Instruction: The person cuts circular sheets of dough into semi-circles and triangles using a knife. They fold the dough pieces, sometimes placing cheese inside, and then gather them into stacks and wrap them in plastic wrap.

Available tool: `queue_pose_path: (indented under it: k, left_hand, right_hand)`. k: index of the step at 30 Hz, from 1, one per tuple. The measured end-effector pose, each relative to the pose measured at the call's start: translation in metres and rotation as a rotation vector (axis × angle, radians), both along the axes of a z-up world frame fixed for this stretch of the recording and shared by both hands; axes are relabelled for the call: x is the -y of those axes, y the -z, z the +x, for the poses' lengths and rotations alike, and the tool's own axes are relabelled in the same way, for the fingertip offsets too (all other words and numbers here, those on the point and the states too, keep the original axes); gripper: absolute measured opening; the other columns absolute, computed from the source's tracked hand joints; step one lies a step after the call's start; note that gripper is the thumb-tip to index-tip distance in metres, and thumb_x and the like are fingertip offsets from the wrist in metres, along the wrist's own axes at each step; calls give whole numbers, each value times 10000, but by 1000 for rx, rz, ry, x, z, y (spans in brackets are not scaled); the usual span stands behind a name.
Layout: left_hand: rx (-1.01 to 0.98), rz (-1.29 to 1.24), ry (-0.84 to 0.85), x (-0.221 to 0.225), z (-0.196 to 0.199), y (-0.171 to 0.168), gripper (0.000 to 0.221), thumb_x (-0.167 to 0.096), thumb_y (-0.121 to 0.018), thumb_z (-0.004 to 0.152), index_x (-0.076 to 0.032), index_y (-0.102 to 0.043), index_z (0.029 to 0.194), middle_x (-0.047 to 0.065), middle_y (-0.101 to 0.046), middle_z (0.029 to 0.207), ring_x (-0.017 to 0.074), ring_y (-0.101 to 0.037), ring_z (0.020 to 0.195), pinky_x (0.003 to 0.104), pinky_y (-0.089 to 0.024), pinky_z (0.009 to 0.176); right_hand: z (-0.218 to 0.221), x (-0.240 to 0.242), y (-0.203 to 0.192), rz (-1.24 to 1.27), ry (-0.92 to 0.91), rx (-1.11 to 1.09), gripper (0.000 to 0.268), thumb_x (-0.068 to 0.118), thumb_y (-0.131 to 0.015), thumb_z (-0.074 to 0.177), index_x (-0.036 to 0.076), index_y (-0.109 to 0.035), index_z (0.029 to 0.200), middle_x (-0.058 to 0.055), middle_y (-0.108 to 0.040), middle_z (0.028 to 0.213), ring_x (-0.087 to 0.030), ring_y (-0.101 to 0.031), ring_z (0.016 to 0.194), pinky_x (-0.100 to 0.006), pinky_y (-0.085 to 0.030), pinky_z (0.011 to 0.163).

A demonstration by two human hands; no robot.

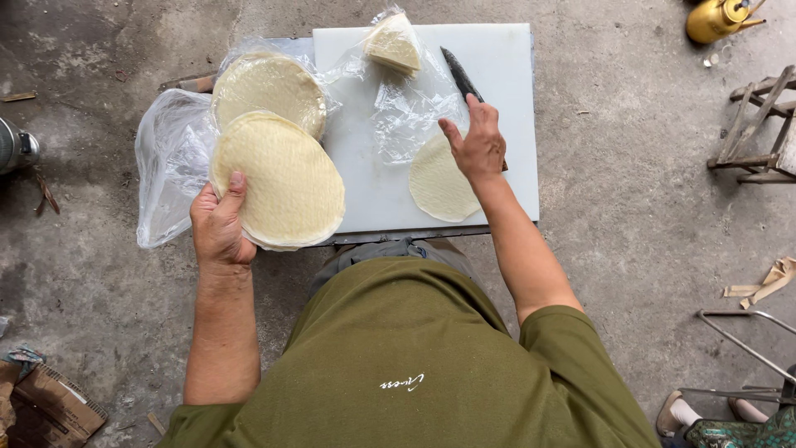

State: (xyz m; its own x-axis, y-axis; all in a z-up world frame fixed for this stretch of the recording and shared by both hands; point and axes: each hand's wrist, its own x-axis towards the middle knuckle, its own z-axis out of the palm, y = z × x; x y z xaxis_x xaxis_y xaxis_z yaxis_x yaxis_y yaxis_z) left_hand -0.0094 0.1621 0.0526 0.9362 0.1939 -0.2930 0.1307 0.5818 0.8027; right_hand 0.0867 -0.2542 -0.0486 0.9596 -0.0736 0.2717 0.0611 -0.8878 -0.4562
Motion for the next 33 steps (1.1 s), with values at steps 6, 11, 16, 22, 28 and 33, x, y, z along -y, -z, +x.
queue_pose_path:
  k: [6,11,16,22,28,33]
  left_hand:
    - [-1,-26,-56,5,-23,1,311,-103,-659,1029,33,-625,1307,118,-721,1227,185,-709,1060,341,-589,954]
    - [-25,-67,-107,6,-41,6,303,-116,-674,1020,23,-635,1287,108,-728,1206,182,-707,1049,340,-584,941]
    - [6,19,-78,19,-54,9,281,-150,-686,1006,-14,-680,1252,84,-747,1143,156,-699,1013,326,-581,911]
    - [107,384,17,45,-61,14,186,-206,-687,1067,-46,-723,1155,-33,-687,953,59,-578,876,232,-492,808]
    - [308,-138,158,67,-54,20,159,-138,-644,1126,-64,-561,1238,12,-636,1145,72,-596,1051,261,-520,958]
    - [277,-286,245,67,-46,8,390,-269,-578,1067,-15,-443,1330,129,-599,1273,193,-651,1170,354,-588,1002]
  right_hand:
    - [73,-33,32,-110,66,-473,322,351,-679,938,89,-704,1122,-197,-730,1040,-384,-701,989,-492,-554,875]
    - [71,-95,39,291,-25,-528,304,328,-682,900,39,-732,977,-146,-758,865,-311,-746,847,-422,-591,803]
    - [48,-131,-11,217,-292,-610,373,397,-696,957,50,-708,1092,-110,-744,846,-268,-712,738,-390,-564,709]
    - [-1,-142,-80,612,-465,-651,520,415,-702,988,39,-621,1339,-117,-691,1166,-237,-667,1013,-361,-570,855]
    - [0,-157,-103,999,-674,-740,875,383,-810,882,107,-347,1572,-140,-547,1422,-236,-587,1236,-374,-549,1023]
    - [-5,-142,-105,600,-667,-285,740,321,-855,887,81,-506,1494,-145,-546,1359,-265,-589,1236,-383,-553,1052]
